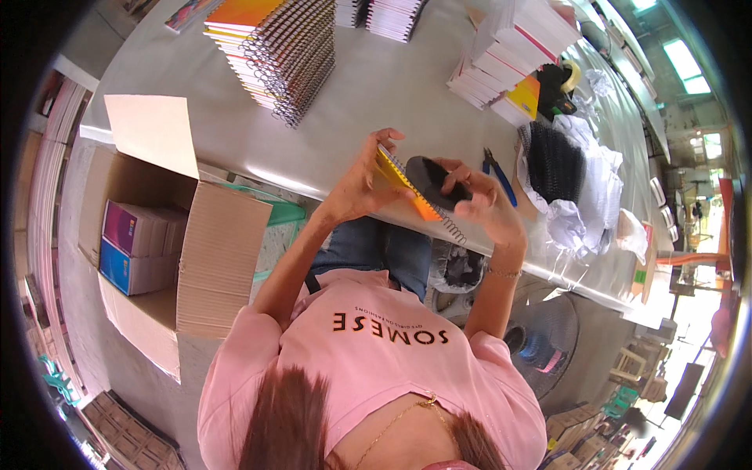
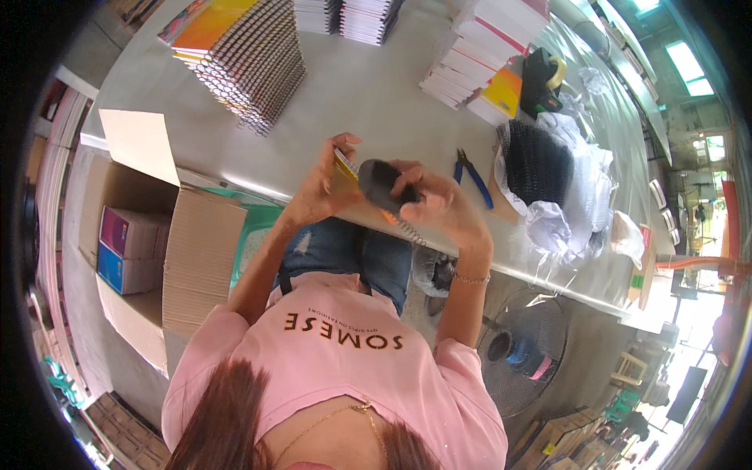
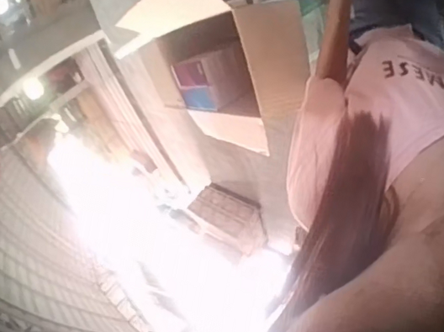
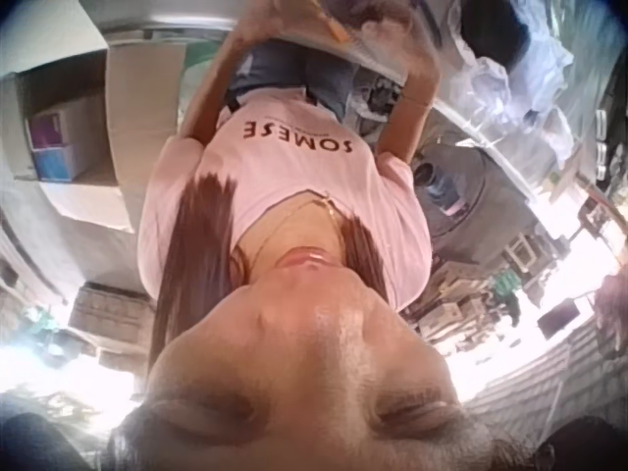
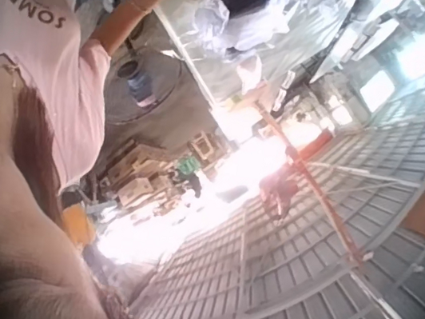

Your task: The person crimps the ends of notebook spiral coils using a blue handheld tool. The person picks up a notebook from a stack, uses the tool to crimp both ends of the wire spiral, and places the finished notebook onto a separate stack.

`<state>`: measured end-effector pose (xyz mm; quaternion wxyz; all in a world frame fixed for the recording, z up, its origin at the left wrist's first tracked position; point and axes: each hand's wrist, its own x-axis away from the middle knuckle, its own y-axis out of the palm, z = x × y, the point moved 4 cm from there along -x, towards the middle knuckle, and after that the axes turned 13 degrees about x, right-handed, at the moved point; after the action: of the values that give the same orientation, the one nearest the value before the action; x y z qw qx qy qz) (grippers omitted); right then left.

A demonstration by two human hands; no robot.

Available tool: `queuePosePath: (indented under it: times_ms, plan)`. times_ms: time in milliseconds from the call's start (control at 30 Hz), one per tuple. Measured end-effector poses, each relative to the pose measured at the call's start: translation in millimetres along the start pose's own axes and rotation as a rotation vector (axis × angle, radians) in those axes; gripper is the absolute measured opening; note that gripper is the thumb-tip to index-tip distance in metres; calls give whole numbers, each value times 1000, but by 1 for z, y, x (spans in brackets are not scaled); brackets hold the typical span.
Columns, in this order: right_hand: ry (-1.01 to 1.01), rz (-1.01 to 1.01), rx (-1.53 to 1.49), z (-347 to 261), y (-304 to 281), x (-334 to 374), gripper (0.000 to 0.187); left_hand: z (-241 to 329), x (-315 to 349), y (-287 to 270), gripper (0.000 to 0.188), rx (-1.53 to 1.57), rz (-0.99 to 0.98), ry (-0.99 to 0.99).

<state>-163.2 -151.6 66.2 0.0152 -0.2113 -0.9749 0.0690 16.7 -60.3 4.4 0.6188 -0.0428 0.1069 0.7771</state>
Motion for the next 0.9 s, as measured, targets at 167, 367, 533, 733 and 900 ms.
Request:
queuePosePath:
  times_ms: [167,367,533,733,900]
  plan:
    - [229,118,305,10,-9,-24,42,-2,-1,1,83,16,-5,50]
    - [47,675,779,48,-39,-21,65,-6,1,9,61,-46,129,148]
    - [458,773,1024,68,-52,22,62,-10,6,15,40,13,262,143]
    - [438,859,1306,70,-45,47,56,2,5,14,28,44,221,106]
    - [100,1130,780,43,-41,46,54,4,5,9,25,-27,233,114]
